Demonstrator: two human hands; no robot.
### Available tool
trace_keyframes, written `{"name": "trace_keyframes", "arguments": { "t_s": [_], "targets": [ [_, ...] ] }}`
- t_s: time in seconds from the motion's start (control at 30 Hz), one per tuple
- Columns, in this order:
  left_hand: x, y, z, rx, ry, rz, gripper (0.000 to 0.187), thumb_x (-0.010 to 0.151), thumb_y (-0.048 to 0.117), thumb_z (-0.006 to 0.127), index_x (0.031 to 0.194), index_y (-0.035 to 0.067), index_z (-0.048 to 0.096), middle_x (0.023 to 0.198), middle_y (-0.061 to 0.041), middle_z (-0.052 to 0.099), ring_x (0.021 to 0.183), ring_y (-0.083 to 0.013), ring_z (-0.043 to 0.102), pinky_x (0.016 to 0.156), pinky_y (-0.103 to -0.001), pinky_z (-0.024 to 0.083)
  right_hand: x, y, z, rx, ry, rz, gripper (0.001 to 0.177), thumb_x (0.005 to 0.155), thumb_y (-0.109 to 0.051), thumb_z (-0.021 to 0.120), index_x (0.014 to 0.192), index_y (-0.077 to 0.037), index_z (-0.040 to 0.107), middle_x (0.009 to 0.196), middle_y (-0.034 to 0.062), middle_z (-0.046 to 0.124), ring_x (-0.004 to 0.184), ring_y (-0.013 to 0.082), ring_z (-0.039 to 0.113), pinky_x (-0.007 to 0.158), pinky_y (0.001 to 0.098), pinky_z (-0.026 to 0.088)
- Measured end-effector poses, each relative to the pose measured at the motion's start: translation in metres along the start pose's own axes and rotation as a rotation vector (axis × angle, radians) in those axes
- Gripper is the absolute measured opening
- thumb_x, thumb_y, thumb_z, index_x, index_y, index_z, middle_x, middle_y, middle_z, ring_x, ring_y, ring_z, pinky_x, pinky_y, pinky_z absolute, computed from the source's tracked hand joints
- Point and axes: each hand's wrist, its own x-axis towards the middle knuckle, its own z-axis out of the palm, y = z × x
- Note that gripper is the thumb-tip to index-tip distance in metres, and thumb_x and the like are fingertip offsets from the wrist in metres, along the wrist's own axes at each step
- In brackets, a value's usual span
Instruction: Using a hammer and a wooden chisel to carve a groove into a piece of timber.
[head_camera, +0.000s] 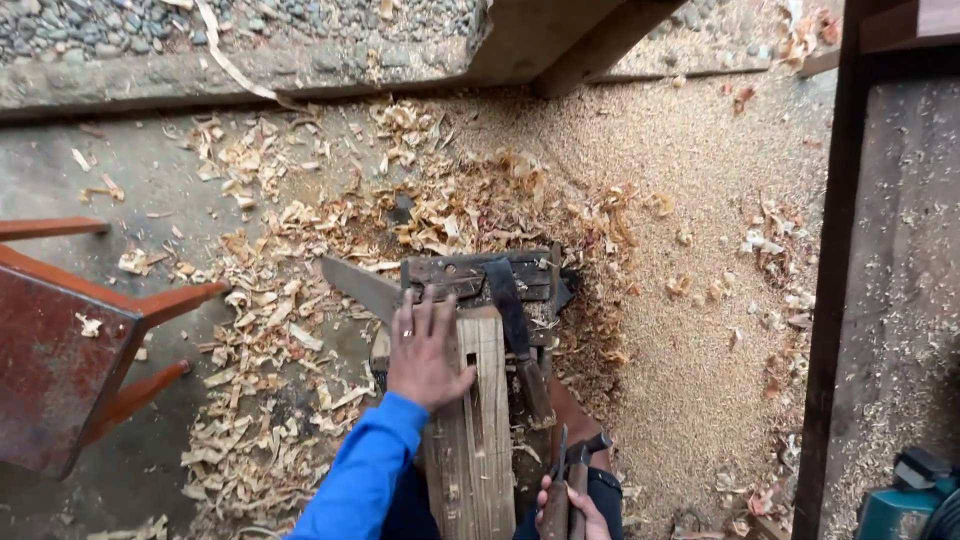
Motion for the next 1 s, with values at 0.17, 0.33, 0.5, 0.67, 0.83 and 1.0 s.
{"name": "trace_keyframes", "arguments": {
  "t_s": [0.17,0.33,0.5,0.67,0.83,1.0],
  "targets": [
    [0.023,-0.007,-0.002,0.039,-0.186,0.032,0.089,0.069,0.052,0.076,0.143,0.010,0.050,0.140,-0.015,0.054,0.131,-0.0371,0.044,0.117,-0.053,0.030,-0.014,0.011,0.078,-0.037,0.074,-0.035,0.056,0.087,-0.031,0.062,0.138,-0.009,0.052,0.111,0.0145,0.070,0.099,0.0321,0.069,0.090,0.0472,0.059],
    [0.036,-0.021,0.019,0.059,-0.144,0.159,0.084,0.071,0.059,0.076,0.137,0.009,0.061,0.120,-0.013,0.067,0.112,-0.0348,0.060,0.098,-0.051,0.047,-0.024,0.023,0.165,-0.092,0.212,-0.159,0.048,0.091,-0.028,0.059,0.134,-0.008,0.054,0.112,0.0096,0.072,0.097,0.0266,0.070,0.085,0.0446,0.059],
    [0.049,-0.026,0.024,0.035,-0.060,0.220,0.077,0.069,0.062,0.077,0.127,0.011,0.065,0.109,-0.011,0.068,0.105,-0.0366,0.062,0.084,-0.050,0.053,-0.027,0.020,0.186,-0.080,0.249,-0.255,0.045,0.093,-0.026,0.057,0.132,-0.004,0.054,0.111,0.0096,0.071,0.098,0.0239,0.069,0.087,0.0422,0.059],
    [0.052,-0.028,0.021,-0.077,0.061,0.222,0.066,0.060,0.060,0.081,0.106,0.013,0.070,0.095,-0.008,0.066,0.095,-0.0309,0.064,0.082,-0.046,0.056,-0.022,0.018,0.193,-0.097,0.073,-0.209,0.044,0.093,-0.028,0.060,0.131,-0.006,0.055,0.107,0.0129,0.069,0.095,0.0270,0.069,0.085,0.0398,0.058],
    [0.063,-0.039,0.034,-0.161,0.097,0.243,0.067,0.063,0.056,0.083,0.116,0.017,0.068,0.102,-0.006,0.067,0.097,-0.0313,0.065,0.082,-0.047,0.057,-0.017,0.007,0.192,-0.129,0.040,-0.235,0.045,0.093,-0.027,0.060,0.131,-0.004,0.055,0.105,0.0148,0.068,0.094,0.0284,0.068,0.087,0.0400,0.058],
    [0.066,-0.032,0.023,-0.140,0.095,0.205,0.067,0.065,0.053,0.083,0.122,0.022,0.066,0.111,-0.007,0.066,0.104,-0.0325,0.066,0.086,-0.049,0.056,0.000,-0.004,0.172,-0.129,-0.135,-0.246,0.045,0.091,-0.025,0.062,0.131,-0.006,0.055,0.107,0.0138,0.067,0.096,0.0292,0.066,0.088,0.0396,0.057]
  ]
}}
